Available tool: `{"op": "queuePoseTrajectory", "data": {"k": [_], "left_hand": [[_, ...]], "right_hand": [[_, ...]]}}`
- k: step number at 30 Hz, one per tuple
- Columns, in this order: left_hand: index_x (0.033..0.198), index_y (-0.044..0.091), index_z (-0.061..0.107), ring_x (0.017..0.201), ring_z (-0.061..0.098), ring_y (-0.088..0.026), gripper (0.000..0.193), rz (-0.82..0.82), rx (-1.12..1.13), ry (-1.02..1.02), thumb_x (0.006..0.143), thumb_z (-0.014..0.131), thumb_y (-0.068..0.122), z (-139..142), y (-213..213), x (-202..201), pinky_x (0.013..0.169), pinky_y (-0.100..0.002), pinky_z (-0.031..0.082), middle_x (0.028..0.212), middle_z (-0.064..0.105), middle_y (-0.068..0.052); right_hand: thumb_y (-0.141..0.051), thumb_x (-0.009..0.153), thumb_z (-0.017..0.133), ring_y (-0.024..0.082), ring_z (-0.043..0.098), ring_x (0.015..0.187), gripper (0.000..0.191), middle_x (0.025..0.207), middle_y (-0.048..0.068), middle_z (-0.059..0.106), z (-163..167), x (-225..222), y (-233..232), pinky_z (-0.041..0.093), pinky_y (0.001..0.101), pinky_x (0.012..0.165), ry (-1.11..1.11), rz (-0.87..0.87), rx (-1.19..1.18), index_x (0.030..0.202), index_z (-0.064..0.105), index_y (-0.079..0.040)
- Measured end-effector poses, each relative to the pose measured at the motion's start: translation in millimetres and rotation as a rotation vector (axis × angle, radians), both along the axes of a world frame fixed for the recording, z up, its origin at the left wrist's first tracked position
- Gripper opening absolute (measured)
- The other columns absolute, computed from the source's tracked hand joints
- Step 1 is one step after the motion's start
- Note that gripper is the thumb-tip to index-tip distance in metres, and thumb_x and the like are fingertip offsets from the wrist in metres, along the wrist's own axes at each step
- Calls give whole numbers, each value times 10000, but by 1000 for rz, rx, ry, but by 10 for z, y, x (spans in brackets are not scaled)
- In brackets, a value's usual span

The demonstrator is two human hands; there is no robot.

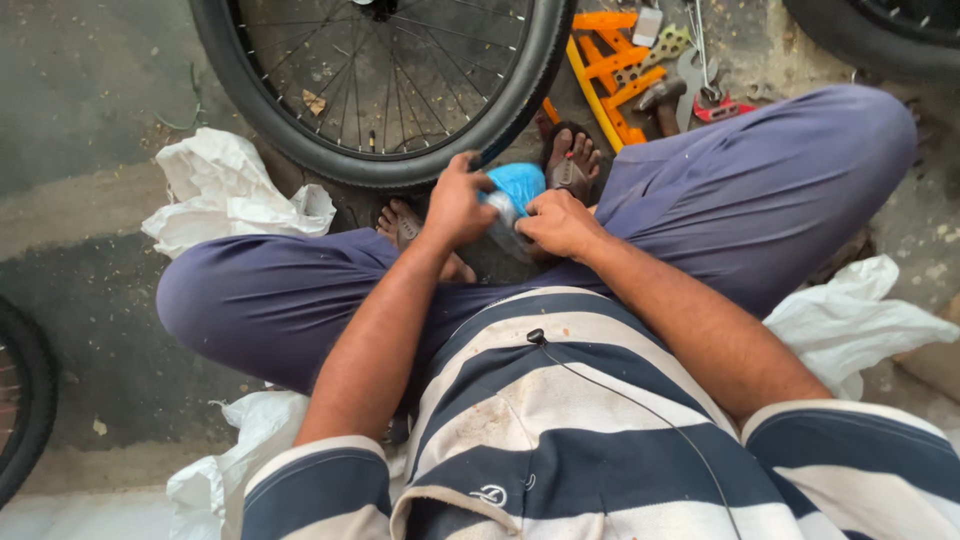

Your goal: The person sits on the ground, takes orange tire levers out of a plastic bag, and uses the levers to pry the tire bead over the rim of a bicycle wheel, working around the wheel by hand.

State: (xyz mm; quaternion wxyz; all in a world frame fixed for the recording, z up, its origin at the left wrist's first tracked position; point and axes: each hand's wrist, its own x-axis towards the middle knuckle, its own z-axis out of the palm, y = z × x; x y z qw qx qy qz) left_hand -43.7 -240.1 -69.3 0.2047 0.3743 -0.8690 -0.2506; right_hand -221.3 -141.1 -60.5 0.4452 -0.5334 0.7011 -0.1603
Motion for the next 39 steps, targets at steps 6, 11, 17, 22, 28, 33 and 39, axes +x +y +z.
{"op": "queuePoseTrajectory", "data": {"k": [6,11,17,22,28,33,39], "left_hand": [[1079,36,536,849,684,-478,329,99,349,-325,805,694,127,-437,91,-264,738,-572,535,899,711,-246],[1100,117,572,944,736,-399,126,22,260,-497,1031,620,211,-575,191,-447,812,-536,574,971,731,-184],[1283,113,551,1131,557,-430,846,-190,585,-278,581,975,320,-144,-180,-180,941,-473,497,1194,546,-248],[1380,174,542,1169,566,-419,910,-217,374,-255,570,954,147,336,-68,-215,931,-470,526,1299,537,-207],[1192,73,497,1043,634,-436,916,3,345,-386,514,992,439,671,6,-226,828,-497,555,1166,578,-215],[1153,45,498,892,693,-469,788,141,445,-466,683,894,539,447,291,-213,756,-542,574,1005,677,-257],[1000,122,629,918,702,-471,217,169,459,-439,845,723,242,128,69,-58,805,-564,563,962,719,-233]], "right_hand": [[-301,793,723,317,670,617,344,691,233,676,-93,-10,87,517,445,618,-182,-20,165,738,701,37],[-271,763,754,246,651,587,273,689,184,684,-259,-96,96,500,393,577,-268,-119,142,746,732,1],[-191,743,695,247,646,642,168,688,141,693,-302,-301,36,491,374,602,-67,180,-287,768,768,-43],[-239,781,685,199,662,585,245,631,131,684,-88,-241,14,500,344,578,-199,-174,139,713,734,-8],[-240,789,680,176,660,621,263,649,115,701,33,-273,-39,501,324,604,-235,-282,184,704,738,2],[-235,780,685,169,666,624,265,660,116,707,-49,-280,-78,509,304,624,-255,-267,147,714,738,16],[-242,775,686,172,669,621,266,664,109,708,-96,-297,-28,510,307,622,-221,-221,172,721,741,12]]}}
